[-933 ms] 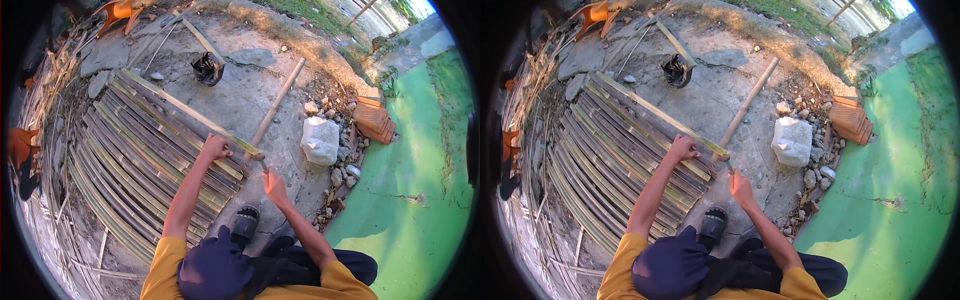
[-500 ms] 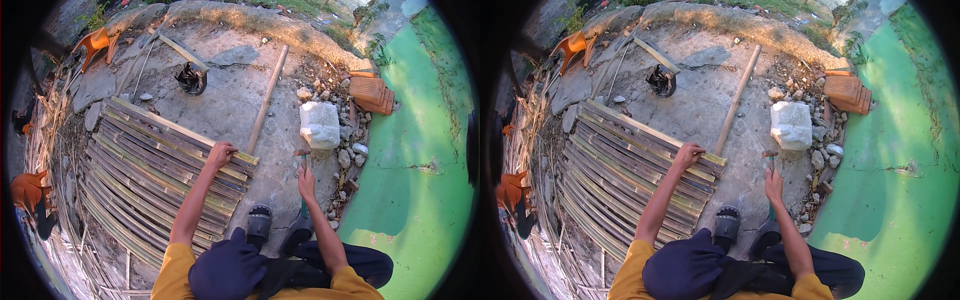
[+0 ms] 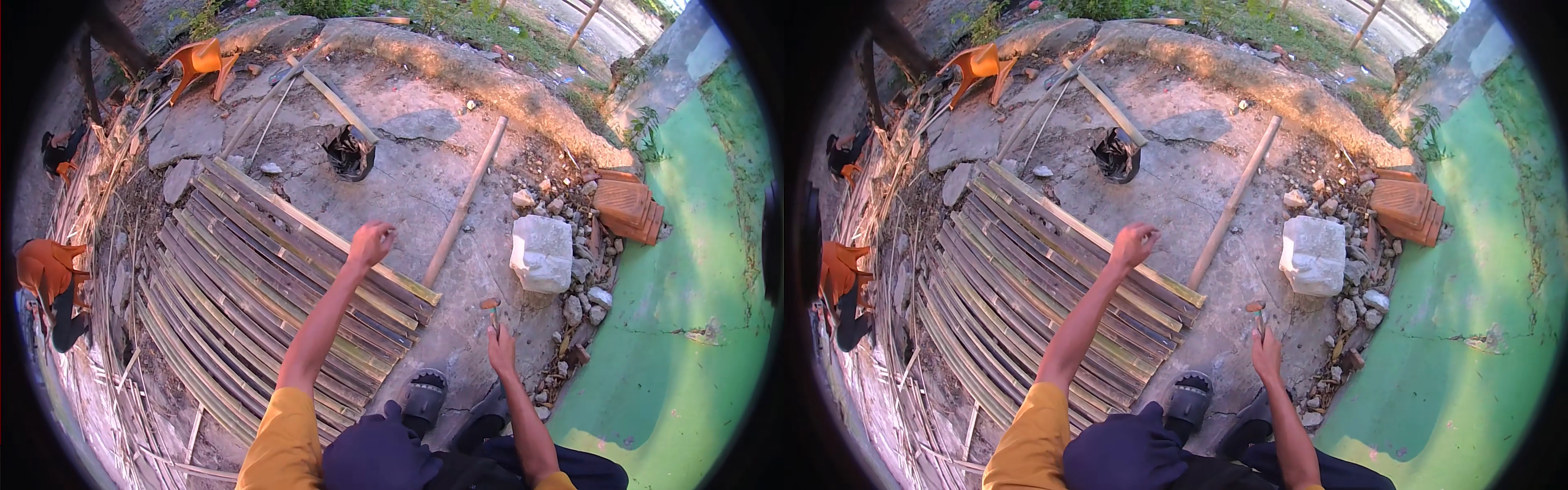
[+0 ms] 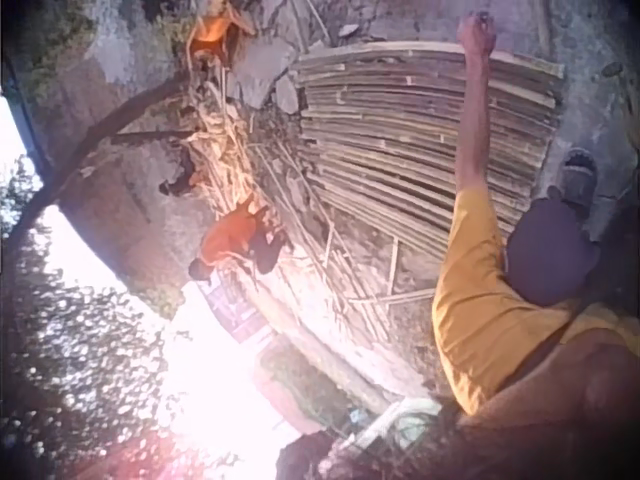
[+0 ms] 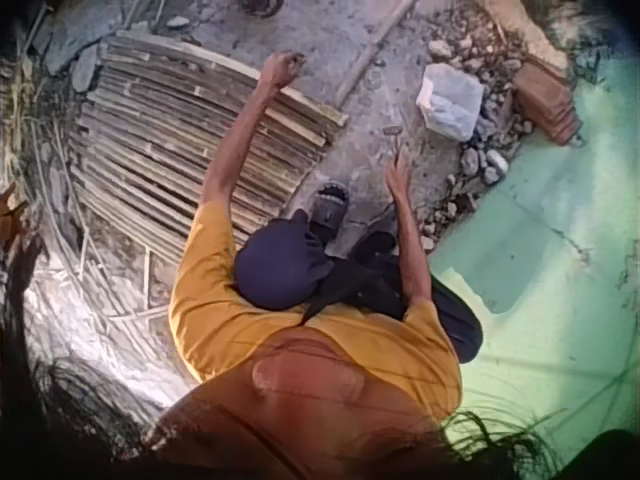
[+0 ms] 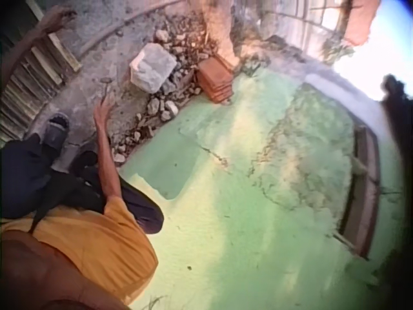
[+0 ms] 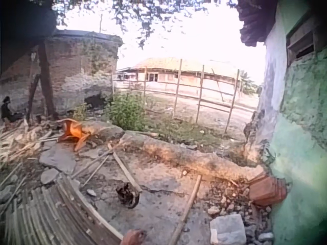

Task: The person hammers a bamboo strip into a support frame. They position the strip and use a hammer to drive a fastener into the wood while holding the materials together by hand.

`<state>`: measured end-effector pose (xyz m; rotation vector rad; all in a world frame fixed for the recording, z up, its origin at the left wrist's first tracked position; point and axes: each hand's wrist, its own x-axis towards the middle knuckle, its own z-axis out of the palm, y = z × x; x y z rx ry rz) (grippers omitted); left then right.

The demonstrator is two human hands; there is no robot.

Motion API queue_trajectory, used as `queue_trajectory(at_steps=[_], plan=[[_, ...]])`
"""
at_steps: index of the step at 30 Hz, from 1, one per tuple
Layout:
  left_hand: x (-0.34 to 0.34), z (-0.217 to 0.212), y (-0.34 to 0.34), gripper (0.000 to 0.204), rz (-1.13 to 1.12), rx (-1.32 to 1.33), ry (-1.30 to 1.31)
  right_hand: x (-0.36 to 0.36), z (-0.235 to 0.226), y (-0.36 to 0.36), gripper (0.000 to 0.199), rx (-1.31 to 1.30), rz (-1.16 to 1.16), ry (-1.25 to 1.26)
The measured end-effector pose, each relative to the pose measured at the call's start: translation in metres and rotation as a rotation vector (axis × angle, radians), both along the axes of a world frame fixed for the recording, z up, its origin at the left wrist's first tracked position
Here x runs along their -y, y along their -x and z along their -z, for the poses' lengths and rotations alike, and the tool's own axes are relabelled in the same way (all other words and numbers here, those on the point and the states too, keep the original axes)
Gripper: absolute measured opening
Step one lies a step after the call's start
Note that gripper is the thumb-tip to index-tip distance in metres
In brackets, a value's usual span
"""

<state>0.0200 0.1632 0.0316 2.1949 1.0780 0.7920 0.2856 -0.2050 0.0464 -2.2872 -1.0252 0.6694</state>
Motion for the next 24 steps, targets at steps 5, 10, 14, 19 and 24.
queue_trajectory(at_steps=[5, 10, 14, 19, 24], plan=[[-0.130, -0.015, 0.024, 0.016, -0.406, 0.110, -0.215, 0.010, -0.017, 0.001, 0.037, -0.080, -0.021, 0.132], [-0.211, -0.001, -0.009, 0.035, -0.296, -0.135, -0.004, 0.031, -0.010, -0.012, 0.036, -0.054, 0.046, 0.151], [-0.228, 0.043, 0.003, 0.022, -0.460, -0.409, 0.112, 0.034, 0.000, -0.017, 0.036, -0.116, 0.078, 0.172], [-0.223, 0.050, -0.009, 0.025, -0.560, -0.400, 0.058, 0.026, -0.001, -0.024, 0.036, -0.142, 0.124, 0.210], [-0.211, 0.025, -0.012, 0.019, -0.551, -0.384, 0.005, 0.027, 0.000, -0.018, 0.035, -0.093, 0.104, 0.163]])
